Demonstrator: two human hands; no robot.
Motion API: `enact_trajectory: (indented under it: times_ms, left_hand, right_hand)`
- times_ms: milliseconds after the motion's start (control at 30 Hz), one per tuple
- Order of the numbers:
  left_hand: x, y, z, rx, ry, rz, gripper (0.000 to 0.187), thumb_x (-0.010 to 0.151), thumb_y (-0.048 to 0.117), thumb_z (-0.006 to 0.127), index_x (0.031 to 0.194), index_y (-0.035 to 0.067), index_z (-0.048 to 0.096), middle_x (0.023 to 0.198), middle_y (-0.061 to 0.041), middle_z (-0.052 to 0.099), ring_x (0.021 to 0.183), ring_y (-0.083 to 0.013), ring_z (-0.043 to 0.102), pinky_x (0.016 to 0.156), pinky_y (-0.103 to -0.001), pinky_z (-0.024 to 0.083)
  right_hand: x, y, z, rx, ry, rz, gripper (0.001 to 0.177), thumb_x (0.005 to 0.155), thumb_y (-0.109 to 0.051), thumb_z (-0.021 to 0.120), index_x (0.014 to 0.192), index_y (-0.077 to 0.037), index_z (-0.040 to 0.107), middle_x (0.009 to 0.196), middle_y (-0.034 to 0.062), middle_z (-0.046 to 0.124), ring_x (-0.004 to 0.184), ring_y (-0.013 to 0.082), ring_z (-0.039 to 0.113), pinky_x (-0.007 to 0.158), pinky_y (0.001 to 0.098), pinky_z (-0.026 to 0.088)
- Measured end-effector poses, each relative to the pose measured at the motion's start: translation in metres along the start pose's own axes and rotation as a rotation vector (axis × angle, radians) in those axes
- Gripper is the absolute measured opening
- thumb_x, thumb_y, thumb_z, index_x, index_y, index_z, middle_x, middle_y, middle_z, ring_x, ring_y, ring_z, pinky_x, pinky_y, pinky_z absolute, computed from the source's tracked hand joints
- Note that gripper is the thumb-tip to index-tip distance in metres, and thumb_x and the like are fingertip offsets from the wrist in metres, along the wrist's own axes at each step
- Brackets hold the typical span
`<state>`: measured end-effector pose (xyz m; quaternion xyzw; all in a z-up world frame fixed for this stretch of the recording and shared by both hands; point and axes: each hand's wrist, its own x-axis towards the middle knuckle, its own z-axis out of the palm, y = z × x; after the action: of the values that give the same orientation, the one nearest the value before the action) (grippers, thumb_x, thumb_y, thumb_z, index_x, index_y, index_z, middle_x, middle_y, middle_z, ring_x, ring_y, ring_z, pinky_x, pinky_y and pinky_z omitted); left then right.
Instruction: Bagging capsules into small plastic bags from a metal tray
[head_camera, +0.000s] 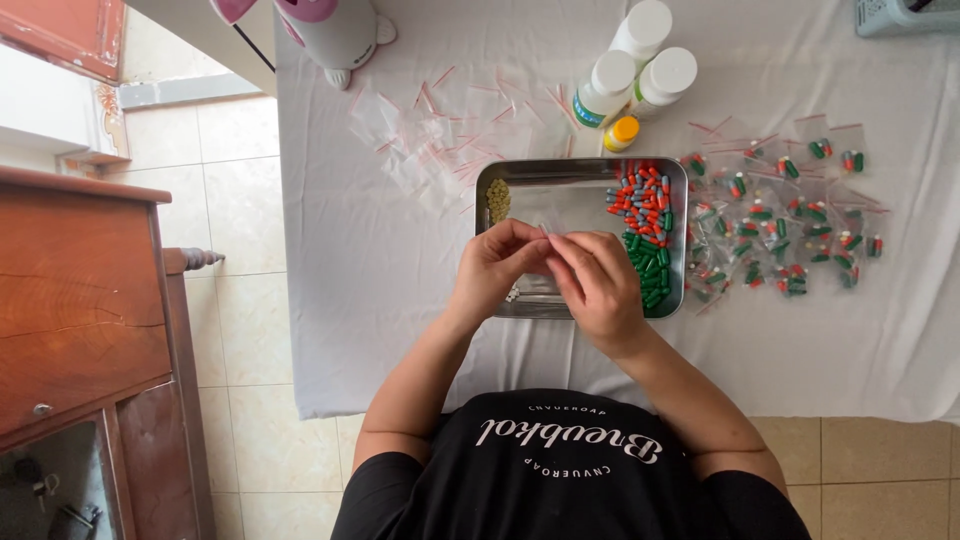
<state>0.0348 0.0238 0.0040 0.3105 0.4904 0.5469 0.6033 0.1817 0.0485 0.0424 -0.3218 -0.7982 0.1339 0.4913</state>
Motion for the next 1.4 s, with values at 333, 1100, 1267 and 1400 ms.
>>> enact_trajectory:
  times_ms: [333, 1100, 1267, 1400]
  left_hand:
    - [0.007, -0.006, 0.004, -0.055, -0.08, -0.026, 0.014, 0.09, 0.003, 0.07, 0.1, -0.006, 0.066, 0.08, -0.017, 0.07, 0.074, -0.0215, 0.072, 0.071, -0.039, 0.062]
    - [0.009, -0.005, 0.0, 0.624, -0.066, 0.259, 0.006, 0.082, 0.014, 0.071, 0.083, 0.01, 0.067, 0.059, -0.008, 0.056, 0.056, -0.0185, 0.056, 0.055, -0.032, 0.049]
    - [0.008, -0.014, -0.005, 0.781, -0.057, 0.305, 0.008, 0.081, 0.015, 0.065, 0.076, 0.01, 0.062, 0.058, -0.011, 0.054, 0.055, -0.0292, 0.057, 0.054, -0.038, 0.048]
    - [0.009, -0.022, -0.003, 0.716, -0.004, 0.245, 0.008, 0.078, 0.011, 0.061, 0.071, 0.009, 0.06, 0.054, -0.01, 0.051, 0.052, -0.022, 0.052, 0.051, -0.034, 0.046]
  right_hand:
    - [-0.005, 0.006, -0.002, -0.026, 0.024, 0.025, 0.017, 0.088, 0.003, 0.071, 0.105, 0.005, 0.07, 0.097, 0.0152, 0.065, 0.085, 0.0299, 0.066, 0.072, 0.0378, 0.055]
    - [-0.02, 0.012, 0.002, 0.035, -0.06, 0.207, 0.014, 0.087, 0.002, 0.069, 0.1, -0.002, 0.069, 0.094, 0.0085, 0.066, 0.083, 0.0288, 0.066, 0.07, 0.0374, 0.054]
    - [-0.029, 0.019, 0.013, -0.056, -0.071, 0.169, 0.013, 0.082, 0.003, 0.069, 0.091, -0.006, 0.066, 0.083, 0.0067, 0.062, 0.074, 0.0271, 0.064, 0.065, 0.037, 0.054]
    - [-0.027, 0.019, 0.018, -0.288, 0.004, 0.0, 0.005, 0.085, -0.008, 0.066, 0.084, -0.01, 0.062, 0.076, 0.0029, 0.051, 0.064, 0.0192, 0.056, 0.057, 0.0295, 0.051]
